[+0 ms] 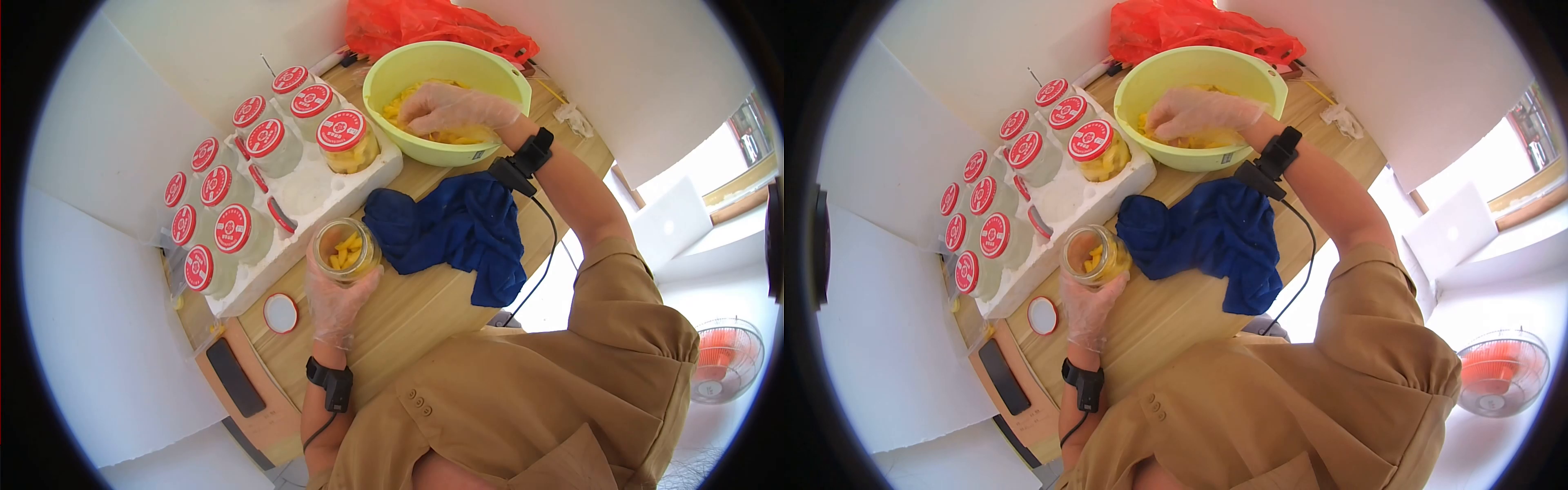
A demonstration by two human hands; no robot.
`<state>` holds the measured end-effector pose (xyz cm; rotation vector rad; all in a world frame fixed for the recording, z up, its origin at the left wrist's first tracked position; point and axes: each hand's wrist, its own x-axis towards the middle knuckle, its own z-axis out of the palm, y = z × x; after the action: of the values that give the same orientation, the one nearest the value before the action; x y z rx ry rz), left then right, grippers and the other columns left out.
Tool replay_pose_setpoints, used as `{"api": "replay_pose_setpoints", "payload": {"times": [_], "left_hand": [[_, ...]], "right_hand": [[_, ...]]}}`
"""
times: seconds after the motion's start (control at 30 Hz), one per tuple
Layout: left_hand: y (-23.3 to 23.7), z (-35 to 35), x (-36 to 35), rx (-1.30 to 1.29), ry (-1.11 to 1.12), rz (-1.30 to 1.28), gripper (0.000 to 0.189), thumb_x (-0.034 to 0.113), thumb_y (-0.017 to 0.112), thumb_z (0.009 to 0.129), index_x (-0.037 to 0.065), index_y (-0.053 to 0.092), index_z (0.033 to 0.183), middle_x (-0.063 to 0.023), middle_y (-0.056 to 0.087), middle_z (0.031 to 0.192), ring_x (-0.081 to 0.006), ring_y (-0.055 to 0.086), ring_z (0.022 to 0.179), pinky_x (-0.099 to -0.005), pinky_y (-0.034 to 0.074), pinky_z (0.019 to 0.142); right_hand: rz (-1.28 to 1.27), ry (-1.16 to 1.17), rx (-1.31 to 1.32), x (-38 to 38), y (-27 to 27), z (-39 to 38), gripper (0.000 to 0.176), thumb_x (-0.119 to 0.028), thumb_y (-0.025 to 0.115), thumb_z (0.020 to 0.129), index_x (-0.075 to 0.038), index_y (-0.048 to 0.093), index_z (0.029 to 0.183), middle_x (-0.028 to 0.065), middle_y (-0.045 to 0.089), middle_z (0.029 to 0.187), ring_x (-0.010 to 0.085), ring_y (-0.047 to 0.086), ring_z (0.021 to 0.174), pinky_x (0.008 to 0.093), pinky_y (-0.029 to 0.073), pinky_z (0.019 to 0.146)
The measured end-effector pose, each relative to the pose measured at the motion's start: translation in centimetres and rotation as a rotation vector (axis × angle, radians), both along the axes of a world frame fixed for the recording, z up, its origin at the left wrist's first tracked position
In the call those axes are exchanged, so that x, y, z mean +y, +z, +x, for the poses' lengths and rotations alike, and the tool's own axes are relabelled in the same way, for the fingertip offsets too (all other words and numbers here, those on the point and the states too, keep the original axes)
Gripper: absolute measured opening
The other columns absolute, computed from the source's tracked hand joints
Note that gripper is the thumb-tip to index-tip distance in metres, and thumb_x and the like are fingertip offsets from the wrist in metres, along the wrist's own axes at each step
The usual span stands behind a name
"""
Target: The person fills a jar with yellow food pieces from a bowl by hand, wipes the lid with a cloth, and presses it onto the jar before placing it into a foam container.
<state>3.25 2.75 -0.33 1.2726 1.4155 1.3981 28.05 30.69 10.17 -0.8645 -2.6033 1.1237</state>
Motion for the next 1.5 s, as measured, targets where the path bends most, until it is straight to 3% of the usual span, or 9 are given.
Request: {"api": "replay_pose_setpoints", "payload": {"times": [0.1, 0.3, 0.5, 0.6, 0.8, 1.03, 1.2, 1.5], "left_hand": [[-0.3, -0.2, 0.1, 0.06, 0.007, 0.008, 0.091, 0.007, 0.093, 0.075, 0.001, 0.045, 0.152, -0.0105, 0.063, 0.138, -0.0206, 0.064, 0.125, -0.0359, 0.053, 0.11], [0.3, 0.1, 0.1, 0.098, 0.035, 0.013, 0.09, 0.009, 0.094, 0.074, -0.001, 0.046, 0.15, -0.0113, 0.064, 0.136, -0.0214, 0.065, 0.124, -0.0361, 0.054, 0.109], [0.3, 0.1, 0.1, 0.092, 0.029, 0.03, 0.089, 0.009, 0.094, 0.075, -0.001, 0.046, 0.149, -0.0117, 0.064, 0.135, -0.0214, 0.066, 0.123, -0.0362, 0.054, 0.108], [0.5, 0.3, 0.1, 0.051, 0.023, 0.022, 0.089, 0.01, 0.094, 0.075, -0.001, 0.047, 0.149, -0.0123, 0.065, 0.135, -0.0221, 0.067, 0.123, -0.0363, 0.054, 0.108], [0.1, -0.1, 0.4, 0.137, 0.013, 0.051, 0.089, 0.013, 0.094, 0.076, -0.001, 0.046, 0.15, -0.0125, 0.065, 0.136, -0.0226, 0.066, 0.124, -0.0368, 0.053, 0.108], [0.6, 0.3, 0.1, 0.057, 0.022, 0.044, 0.091, 0.014, 0.094, 0.076, 0.0, 0.045, 0.152, -0.0128, 0.065, 0.137, -0.0215, 0.065, 0.125, -0.037, 0.052, 0.11], [-0.1, -0.1, 0.3, 0.112, 0.022, 0.057, 0.094, 0.015, 0.094, 0.075, 0.0, 0.044, 0.153, -0.0125, 0.064, 0.138, -0.0224, 0.065, 0.127, -0.0377, 0.052, 0.111], [0.5, 0.1, 0.3, 0.065, 0.023, 0.045, 0.096, 0.018, 0.096, 0.073, 0.001, 0.045, 0.153, -0.0134, 0.063, 0.141, -0.0248, 0.064, 0.129, -0.039, 0.051, 0.111]], "right_hand": [[-0.099, 0.037, 0.008, -0.2, 0.2, 0.1, 0.035, -0.024, 0.067, 0.095, 0.003, 0.075, 0.116, 0.0048, 0.074, 0.097, 0.0121, 0.065, 0.089, 0.0288, 0.053, 0.084], [0.016, 0.122, -0.107, -0.6, 1.2, -0.1, 0.035, -0.022, 0.066, 0.095, 0.002, 0.074, 0.119, 0.0024, 0.072, 0.094, 0.0119, 0.063, 0.088, 0.0287, 0.053, 0.08], [-0.125, -0.104, 0.143, 0.3, 0.7, 0.4, 0.029, -0.019, 0.064, 0.097, 0.002, 0.073, 0.116, 0.0028, 0.068, 0.089, 0.0109, 0.062, 0.078, 0.028, 0.051, 0.071], [-0.069, -0.155, 0.218, 0.1, 0.8, 0.5, 0.027, -0.018, 0.064, 0.098, 0.002, 0.073, 0.114, 0.0025, 0.066, 0.087, 0.0104, 0.06, 0.073, 0.0263, 0.051, 0.069], [-0.174, -0.232, 0.375, -1.7, 2.3, 0.4, 0.022, -0.016, 0.064, 0.101, 0.001, 0.073, 0.113, 0.0017, 0.067, 0.093, 0.0089, 0.061, 0.08, 0.0244, 0.051, 0.075], [-0.192, -0.053, 0.355, -9.5, 7.0, -3.2, 0.024, -0.02, 0.068, 0.097, 0.0, 0.075, 0.109, 0.0005, 0.069, 0.094, 0.0087, 0.062, 0.087, 0.0266, 0.052, 0.08], [-0.242, 0.159, 0.354, -13.4, 6.2, -6.5, 0.019, -0.015, 0.07, 0.096, 0.001, 0.074, 0.106, 0.0028, 0.071, 0.091, 0.0119, 0.066, 0.085, 0.0277, 0.054, 0.081], [0.071, 0.316, 0.319, -13.7, 3.1, -9.2, 0.019, -0.014, 0.072, 0.093, 0.0, 0.075, 0.106, 0.0135, 0.075, 0.088, 0.0213, 0.073, 0.082, 0.0336, 0.057, 0.078]]}}
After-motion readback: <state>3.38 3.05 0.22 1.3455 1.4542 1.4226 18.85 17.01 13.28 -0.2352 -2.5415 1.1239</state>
